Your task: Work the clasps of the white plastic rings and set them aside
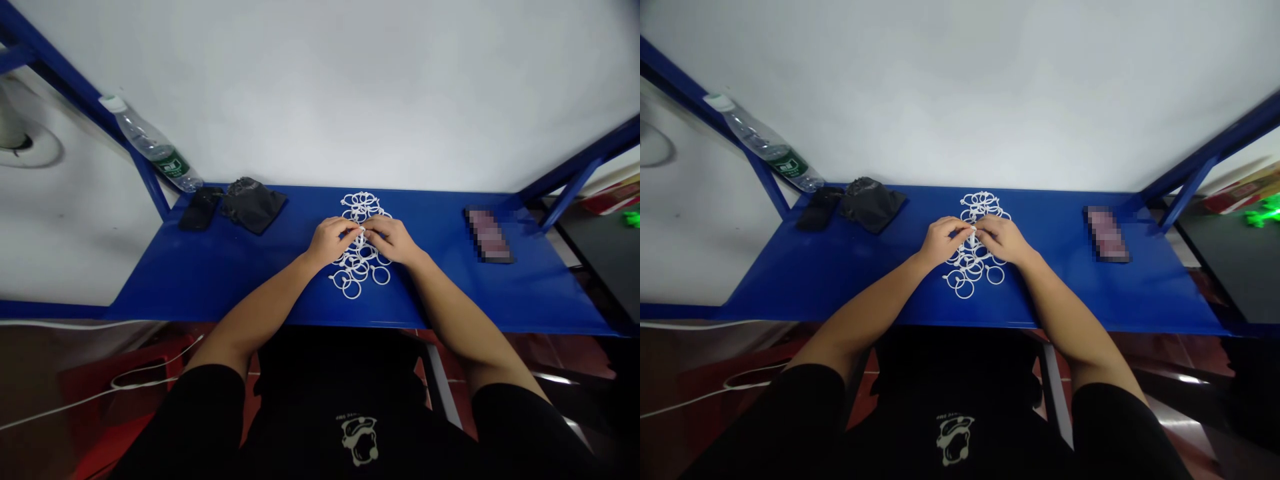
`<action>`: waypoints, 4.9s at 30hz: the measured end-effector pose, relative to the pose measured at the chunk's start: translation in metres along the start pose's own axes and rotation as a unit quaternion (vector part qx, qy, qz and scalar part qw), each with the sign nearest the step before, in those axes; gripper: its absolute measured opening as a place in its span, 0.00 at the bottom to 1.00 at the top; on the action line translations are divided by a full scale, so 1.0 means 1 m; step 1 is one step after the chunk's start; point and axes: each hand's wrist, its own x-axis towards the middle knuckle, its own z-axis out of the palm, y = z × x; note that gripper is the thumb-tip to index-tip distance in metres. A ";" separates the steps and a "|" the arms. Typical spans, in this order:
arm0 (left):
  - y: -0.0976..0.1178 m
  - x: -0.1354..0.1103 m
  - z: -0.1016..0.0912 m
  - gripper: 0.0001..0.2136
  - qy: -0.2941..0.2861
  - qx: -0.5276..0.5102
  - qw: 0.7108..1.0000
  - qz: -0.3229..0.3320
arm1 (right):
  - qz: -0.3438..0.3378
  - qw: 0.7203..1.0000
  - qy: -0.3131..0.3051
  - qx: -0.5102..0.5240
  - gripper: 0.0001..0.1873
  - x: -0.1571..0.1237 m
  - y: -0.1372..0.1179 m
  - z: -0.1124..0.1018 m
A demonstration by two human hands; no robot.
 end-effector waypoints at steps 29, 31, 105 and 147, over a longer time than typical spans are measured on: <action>0.000 -0.005 0.007 0.06 -0.205 0.023 0.978 0.035 | 0.294 0.930 0.018 -0.218 0.13 -0.008 0.069 -0.012; 0.000 -0.006 0.008 0.06 -0.213 0.017 0.976 0.040 | 0.303 0.927 0.012 -0.221 0.09 -0.008 0.066 -0.011; 0.000 0.000 0.002 0.13 -0.145 0.048 0.988 -0.005 | 0.289 0.943 0.013 -0.165 0.31 -0.004 0.068 -0.010; 0.005 -0.002 0.002 0.08 -0.166 -0.003 0.986 0.019 | 0.205 0.972 0.010 -0.116 0.30 -0.003 0.065 0.000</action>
